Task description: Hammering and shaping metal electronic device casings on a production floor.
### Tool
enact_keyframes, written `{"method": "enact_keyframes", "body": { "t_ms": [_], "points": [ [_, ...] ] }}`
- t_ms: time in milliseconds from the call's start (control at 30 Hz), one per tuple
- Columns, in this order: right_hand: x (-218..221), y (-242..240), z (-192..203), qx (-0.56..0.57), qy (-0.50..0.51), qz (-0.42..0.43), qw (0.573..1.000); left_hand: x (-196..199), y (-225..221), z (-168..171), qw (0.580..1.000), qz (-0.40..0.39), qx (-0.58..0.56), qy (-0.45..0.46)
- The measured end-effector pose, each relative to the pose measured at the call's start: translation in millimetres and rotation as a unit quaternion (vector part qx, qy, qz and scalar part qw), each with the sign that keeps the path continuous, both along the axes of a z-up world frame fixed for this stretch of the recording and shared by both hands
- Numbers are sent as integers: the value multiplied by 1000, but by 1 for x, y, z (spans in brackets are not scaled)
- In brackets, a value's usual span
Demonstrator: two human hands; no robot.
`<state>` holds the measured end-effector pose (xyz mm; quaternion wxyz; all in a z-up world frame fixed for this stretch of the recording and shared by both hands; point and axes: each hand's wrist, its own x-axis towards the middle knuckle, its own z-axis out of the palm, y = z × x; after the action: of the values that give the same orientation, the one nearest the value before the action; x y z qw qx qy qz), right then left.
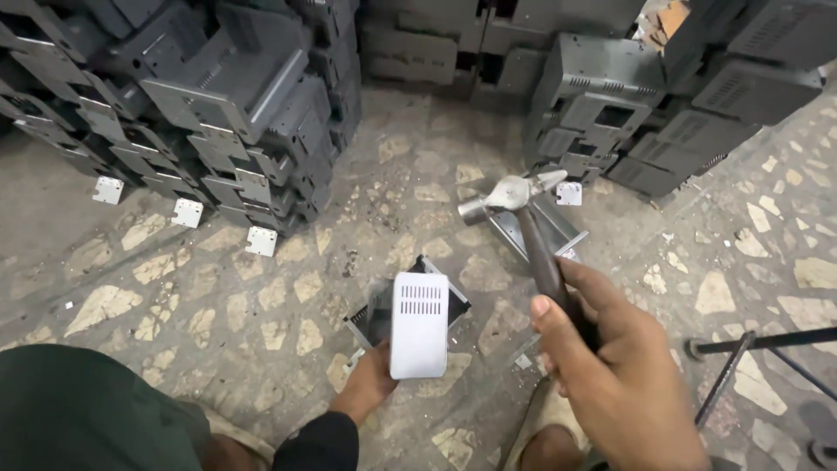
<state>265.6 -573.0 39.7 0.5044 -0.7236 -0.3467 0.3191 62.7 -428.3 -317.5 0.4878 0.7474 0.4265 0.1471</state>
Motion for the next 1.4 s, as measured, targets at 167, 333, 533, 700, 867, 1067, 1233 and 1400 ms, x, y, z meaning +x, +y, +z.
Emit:
{"method": "enact_keyframes", "body": {
  "t_ms": [167,333,533,700,867,1067,1233,1400],
  "points": [
    [-15,17,-18,-51,2,-11,999,3,14,-22,988,-38,24,150],
    [-28,31,-138,-90,-143,-44,985,-2,3,6,996,-1,-7,85],
    [-63,24,-176,-217,-222,-3,951,-7,8,-21,996,9,-3,87],
    [-74,20,-169,-290,-229,45,928,-16,35,-65,970,-125,183,103],
    [-73,17,-175,-309,-227,56,922,-6,69,4,990,107,77,-48],
    [-55,14,-203,-227,-232,39,945,49,40,32,970,168,-35,-170],
    [-5,45,-175,-129,-240,-34,962,50,17,49,961,233,130,-70],
    [32,78,-137,-65,-253,-118,958,40,11,54,960,242,125,-69]
  ]
}}
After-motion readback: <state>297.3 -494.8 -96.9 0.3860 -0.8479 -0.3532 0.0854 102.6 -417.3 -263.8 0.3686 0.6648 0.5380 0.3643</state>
